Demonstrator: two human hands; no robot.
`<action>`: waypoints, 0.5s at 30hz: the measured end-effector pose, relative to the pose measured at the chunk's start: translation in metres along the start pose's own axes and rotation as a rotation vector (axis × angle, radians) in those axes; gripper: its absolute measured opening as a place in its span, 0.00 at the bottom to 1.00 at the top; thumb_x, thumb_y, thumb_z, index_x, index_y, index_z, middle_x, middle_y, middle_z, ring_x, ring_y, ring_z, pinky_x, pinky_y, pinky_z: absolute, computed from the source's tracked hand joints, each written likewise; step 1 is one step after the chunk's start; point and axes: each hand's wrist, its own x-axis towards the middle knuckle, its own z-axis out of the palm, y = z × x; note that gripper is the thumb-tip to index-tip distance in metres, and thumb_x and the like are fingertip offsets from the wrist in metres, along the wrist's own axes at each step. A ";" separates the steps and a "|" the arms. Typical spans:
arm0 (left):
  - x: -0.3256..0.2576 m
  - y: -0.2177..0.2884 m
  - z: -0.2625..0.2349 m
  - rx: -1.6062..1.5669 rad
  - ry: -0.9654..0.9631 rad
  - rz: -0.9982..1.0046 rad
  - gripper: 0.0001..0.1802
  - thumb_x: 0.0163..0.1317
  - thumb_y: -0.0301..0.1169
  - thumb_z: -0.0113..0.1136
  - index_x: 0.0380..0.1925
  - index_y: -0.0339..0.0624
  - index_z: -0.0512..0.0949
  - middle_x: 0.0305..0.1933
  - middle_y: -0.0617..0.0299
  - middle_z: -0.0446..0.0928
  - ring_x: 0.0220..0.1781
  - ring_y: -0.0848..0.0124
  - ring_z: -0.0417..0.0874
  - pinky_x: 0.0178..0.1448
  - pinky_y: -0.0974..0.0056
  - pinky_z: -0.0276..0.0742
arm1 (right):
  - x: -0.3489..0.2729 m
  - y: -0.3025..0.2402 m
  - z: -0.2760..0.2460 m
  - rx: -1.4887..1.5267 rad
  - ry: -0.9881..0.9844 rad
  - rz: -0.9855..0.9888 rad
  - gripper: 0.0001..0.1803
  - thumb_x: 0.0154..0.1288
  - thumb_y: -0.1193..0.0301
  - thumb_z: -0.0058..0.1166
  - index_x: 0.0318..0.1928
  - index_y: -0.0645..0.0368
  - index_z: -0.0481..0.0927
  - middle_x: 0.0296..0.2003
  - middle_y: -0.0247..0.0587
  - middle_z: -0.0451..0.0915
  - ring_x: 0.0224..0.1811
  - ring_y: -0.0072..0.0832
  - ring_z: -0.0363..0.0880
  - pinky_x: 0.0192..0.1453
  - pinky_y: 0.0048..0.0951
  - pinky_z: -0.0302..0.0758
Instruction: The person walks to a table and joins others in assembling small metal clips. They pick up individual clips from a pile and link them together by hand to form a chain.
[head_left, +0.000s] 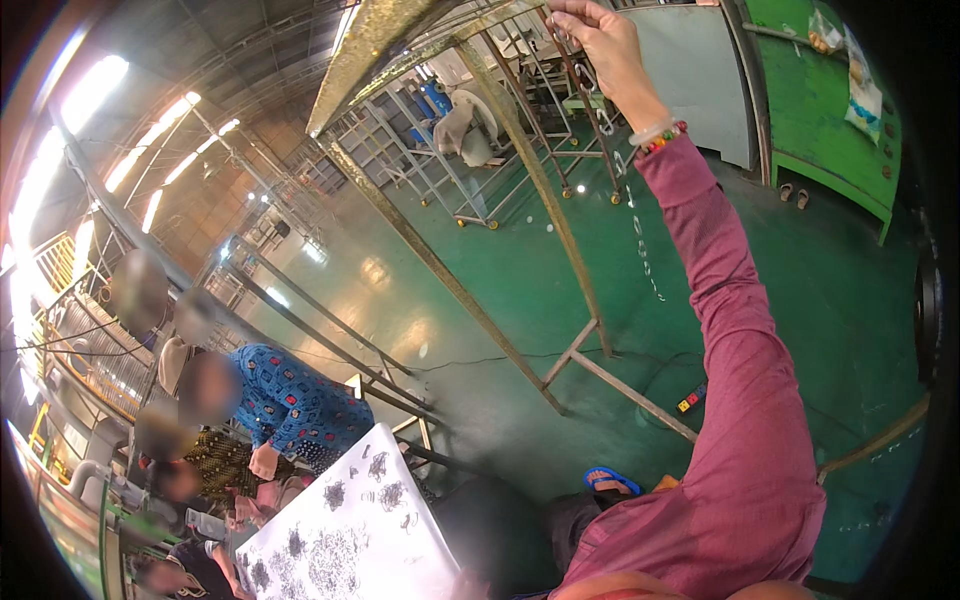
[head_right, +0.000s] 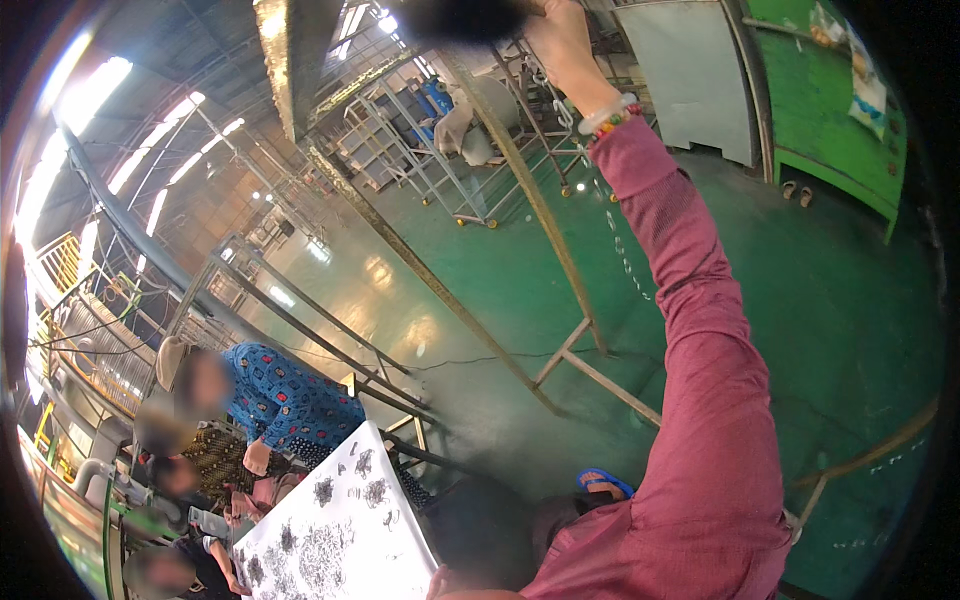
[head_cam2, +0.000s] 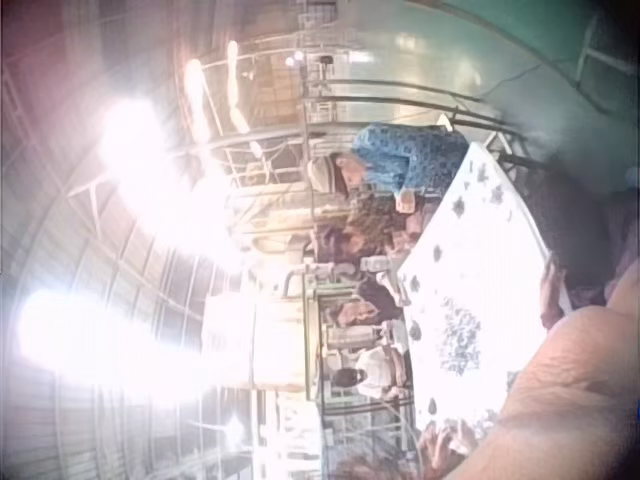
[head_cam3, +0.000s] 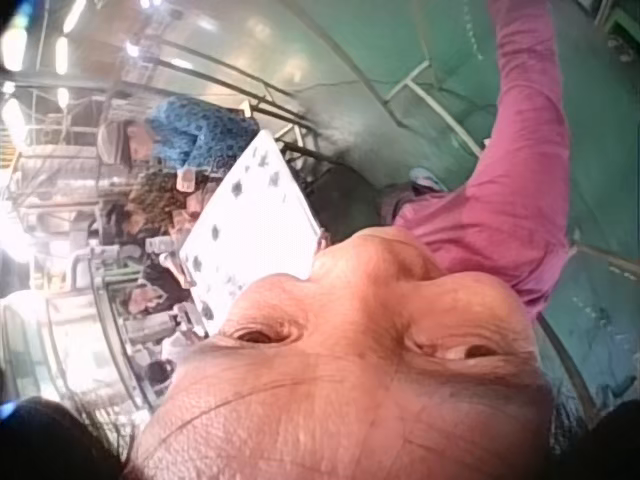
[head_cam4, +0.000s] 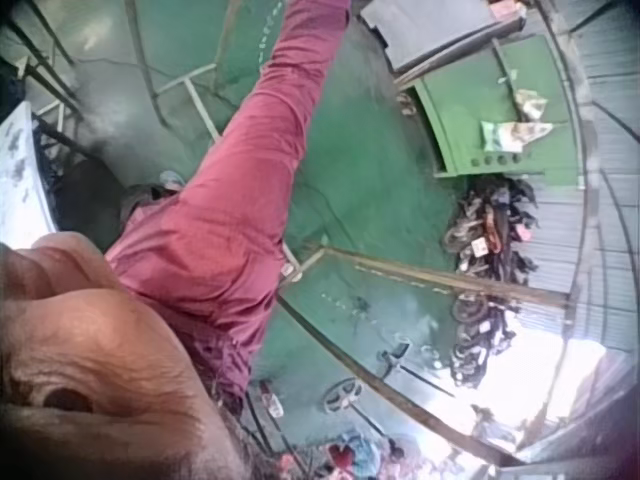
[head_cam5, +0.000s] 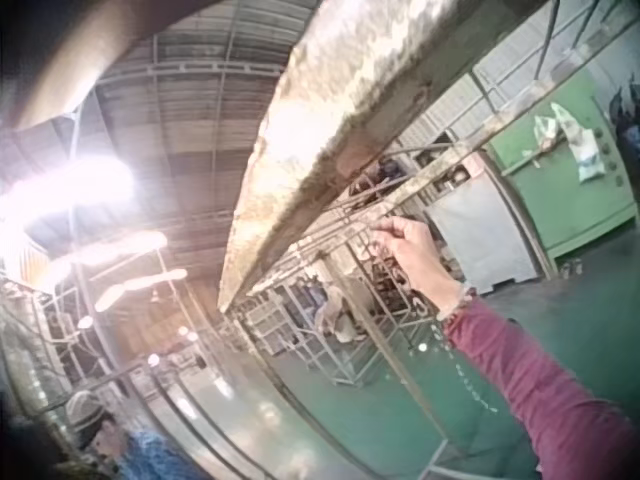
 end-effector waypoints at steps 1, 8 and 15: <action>-0.002 0.002 0.004 0.001 0.004 -0.005 0.26 0.72 0.34 0.53 0.67 0.39 0.65 0.71 0.56 0.65 0.71 0.61 0.64 0.70 0.51 0.65 | 0.007 0.003 0.000 -0.011 0.020 -0.029 0.10 0.65 0.78 0.55 0.46 0.64 0.83 0.33 0.33 0.84 0.29 0.16 0.78 0.33 0.18 0.74; -0.020 0.006 0.014 -0.018 0.037 -0.033 0.27 0.72 0.34 0.54 0.68 0.39 0.65 0.72 0.55 0.63 0.73 0.60 0.62 0.72 0.49 0.63 | 0.090 0.032 0.004 -0.359 0.206 -0.170 0.09 0.58 0.72 0.60 0.36 0.65 0.85 0.24 0.39 0.83 0.25 0.21 0.79 0.28 0.28 0.72; -0.022 -0.012 -0.014 -0.067 0.021 0.004 0.25 0.73 0.32 0.50 0.69 0.44 0.63 0.77 0.67 0.57 0.80 0.61 0.49 0.72 0.38 0.53 | 0.132 0.076 -0.006 -0.492 0.202 -0.353 0.09 0.52 0.73 0.58 0.30 0.66 0.85 0.22 0.48 0.83 0.26 0.33 0.83 0.32 0.32 0.76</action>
